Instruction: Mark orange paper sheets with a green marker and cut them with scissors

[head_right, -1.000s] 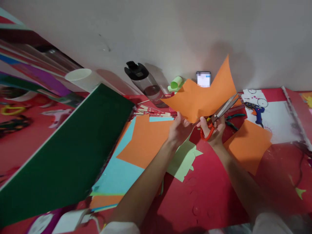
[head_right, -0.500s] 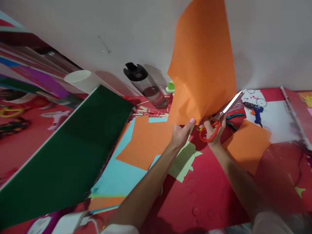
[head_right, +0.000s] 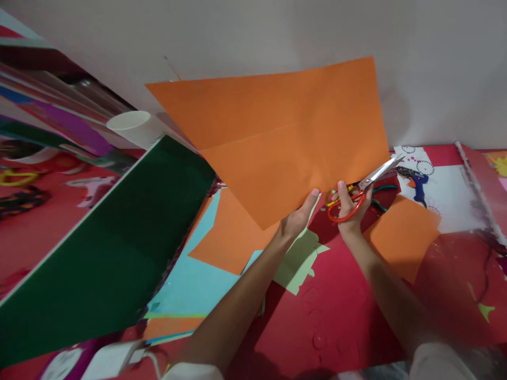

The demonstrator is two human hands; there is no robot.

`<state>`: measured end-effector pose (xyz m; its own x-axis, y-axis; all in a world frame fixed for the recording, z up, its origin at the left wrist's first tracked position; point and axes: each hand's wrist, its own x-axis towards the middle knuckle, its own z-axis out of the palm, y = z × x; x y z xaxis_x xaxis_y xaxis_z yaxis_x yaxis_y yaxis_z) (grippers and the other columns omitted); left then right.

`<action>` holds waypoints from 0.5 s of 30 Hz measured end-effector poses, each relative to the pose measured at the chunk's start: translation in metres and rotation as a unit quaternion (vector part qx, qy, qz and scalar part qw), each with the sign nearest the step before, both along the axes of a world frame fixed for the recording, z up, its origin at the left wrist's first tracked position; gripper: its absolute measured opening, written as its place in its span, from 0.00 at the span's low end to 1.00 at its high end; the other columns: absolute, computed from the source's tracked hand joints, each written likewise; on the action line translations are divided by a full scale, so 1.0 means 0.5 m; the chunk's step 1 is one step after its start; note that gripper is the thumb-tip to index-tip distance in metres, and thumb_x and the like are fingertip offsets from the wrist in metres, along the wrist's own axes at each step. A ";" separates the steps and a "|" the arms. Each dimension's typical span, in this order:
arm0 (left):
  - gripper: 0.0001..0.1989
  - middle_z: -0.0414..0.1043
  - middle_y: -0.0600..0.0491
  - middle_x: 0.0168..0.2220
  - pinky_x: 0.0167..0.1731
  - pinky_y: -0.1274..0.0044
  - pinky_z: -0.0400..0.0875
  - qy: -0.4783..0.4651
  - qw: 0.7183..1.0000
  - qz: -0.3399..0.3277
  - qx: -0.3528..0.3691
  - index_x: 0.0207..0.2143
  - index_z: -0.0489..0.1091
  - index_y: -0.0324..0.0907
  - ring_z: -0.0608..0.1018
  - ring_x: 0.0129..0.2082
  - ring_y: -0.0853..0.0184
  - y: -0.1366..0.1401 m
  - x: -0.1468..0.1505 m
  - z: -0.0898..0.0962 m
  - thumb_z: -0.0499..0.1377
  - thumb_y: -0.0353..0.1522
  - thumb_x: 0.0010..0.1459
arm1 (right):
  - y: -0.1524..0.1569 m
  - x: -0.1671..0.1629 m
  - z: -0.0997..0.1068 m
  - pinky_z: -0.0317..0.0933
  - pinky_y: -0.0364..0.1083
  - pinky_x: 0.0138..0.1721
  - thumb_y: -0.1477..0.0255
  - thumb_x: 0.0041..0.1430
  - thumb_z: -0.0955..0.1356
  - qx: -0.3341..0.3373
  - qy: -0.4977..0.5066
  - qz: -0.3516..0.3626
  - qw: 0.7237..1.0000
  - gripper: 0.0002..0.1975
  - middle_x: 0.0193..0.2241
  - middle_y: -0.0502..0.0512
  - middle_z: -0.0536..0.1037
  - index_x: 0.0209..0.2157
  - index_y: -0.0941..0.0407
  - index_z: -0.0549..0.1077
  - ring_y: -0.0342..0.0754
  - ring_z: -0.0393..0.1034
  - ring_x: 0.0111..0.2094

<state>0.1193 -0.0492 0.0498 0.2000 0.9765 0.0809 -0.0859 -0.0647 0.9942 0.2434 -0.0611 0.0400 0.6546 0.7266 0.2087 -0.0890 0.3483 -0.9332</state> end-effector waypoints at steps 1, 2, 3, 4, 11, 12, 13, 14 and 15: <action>0.11 0.84 0.48 0.49 0.75 0.51 0.52 -0.034 0.999 0.014 0.001 0.39 0.82 0.50 0.71 0.68 0.41 0.003 0.003 -0.011 0.69 0.46 0.62 | -0.001 0.000 0.000 0.65 0.42 0.22 0.62 0.61 0.75 0.000 -0.027 -0.005 1.000 0.22 0.22 0.37 0.71 0.50 0.50 0.63 0.43 0.71 0.19; 0.10 0.83 0.48 0.50 0.75 0.51 0.51 -0.070 0.997 0.025 0.006 0.39 0.81 0.50 0.69 0.70 0.41 0.007 0.007 -0.023 0.70 0.45 0.61 | -0.002 -0.001 -0.001 0.65 0.42 0.22 0.62 0.61 0.75 0.001 -0.049 -0.006 0.999 0.22 0.21 0.38 0.72 0.50 0.50 0.63 0.43 0.71 0.19; 0.10 0.83 0.48 0.51 0.74 0.52 0.52 -0.103 0.994 0.030 0.008 0.40 0.81 0.50 0.67 0.71 0.42 0.010 0.010 -0.032 0.70 0.44 0.62 | -0.002 -0.002 -0.002 0.66 0.42 0.23 0.62 0.61 0.75 -0.001 -0.066 0.002 0.998 0.21 0.21 0.38 0.72 0.48 0.50 0.63 0.43 0.71 0.19; 0.10 0.83 0.48 0.51 0.74 0.53 0.54 -0.130 0.991 0.038 0.008 0.39 0.80 0.50 0.66 0.72 0.43 0.014 0.012 -0.040 0.70 0.44 0.62 | -0.002 -0.003 -0.004 0.66 0.43 0.23 0.62 0.61 0.75 -0.004 -0.076 0.013 0.997 0.21 0.22 0.39 0.72 0.47 0.50 0.63 0.44 0.71 0.19; 0.26 0.75 0.51 0.28 0.54 0.62 0.74 0.014 0.995 0.099 -0.029 0.21 0.68 0.47 0.80 0.49 0.49 0.050 -0.055 -0.009 0.66 0.52 0.63 | 0.005 -0.011 -0.010 0.67 0.43 0.26 0.62 0.60 0.76 0.014 -0.085 0.114 0.990 0.20 0.28 0.42 0.74 0.44 0.50 0.63 0.41 0.67 0.22; 0.27 0.73 0.52 0.27 0.52 0.64 0.75 0.036 0.992 0.121 -0.020 0.21 0.68 0.47 0.80 0.44 0.53 0.057 -0.069 -0.002 0.63 0.54 0.64 | 0.005 -0.011 -0.009 0.66 0.42 0.26 0.62 0.60 0.76 0.020 -0.084 0.130 0.988 0.20 0.28 0.41 0.73 0.45 0.50 0.64 0.41 0.66 0.22; 0.29 0.71 0.52 0.26 0.51 0.65 0.75 0.053 0.989 0.137 -0.009 0.20 0.67 0.47 0.79 0.39 0.56 0.064 -0.081 0.002 0.60 0.55 0.66 | 0.004 -0.011 -0.006 0.65 0.42 0.26 0.63 0.60 0.76 0.024 -0.087 0.147 0.985 0.20 0.27 0.40 0.71 0.46 0.50 0.64 0.40 0.66 0.22; 0.29 0.70 0.53 0.25 0.50 0.67 0.75 0.058 0.987 0.151 0.006 0.20 0.67 0.47 0.77 0.36 0.59 0.070 -0.091 0.004 0.58 0.55 0.68 | 0.002 -0.010 -0.003 0.65 0.42 0.26 0.64 0.60 0.76 0.025 -0.093 0.162 0.982 0.20 0.27 0.39 0.70 0.46 0.50 0.64 0.40 0.65 0.22; 0.29 0.69 0.53 0.25 0.48 0.69 0.75 0.055 0.985 0.162 0.019 0.20 0.67 0.47 0.76 0.34 0.60 0.076 -0.099 0.005 0.57 0.55 0.68 | -0.001 -0.011 0.003 0.65 0.41 0.27 0.64 0.60 0.76 0.027 -0.099 0.174 0.979 0.20 0.26 0.39 0.68 0.46 0.50 0.65 0.40 0.65 0.23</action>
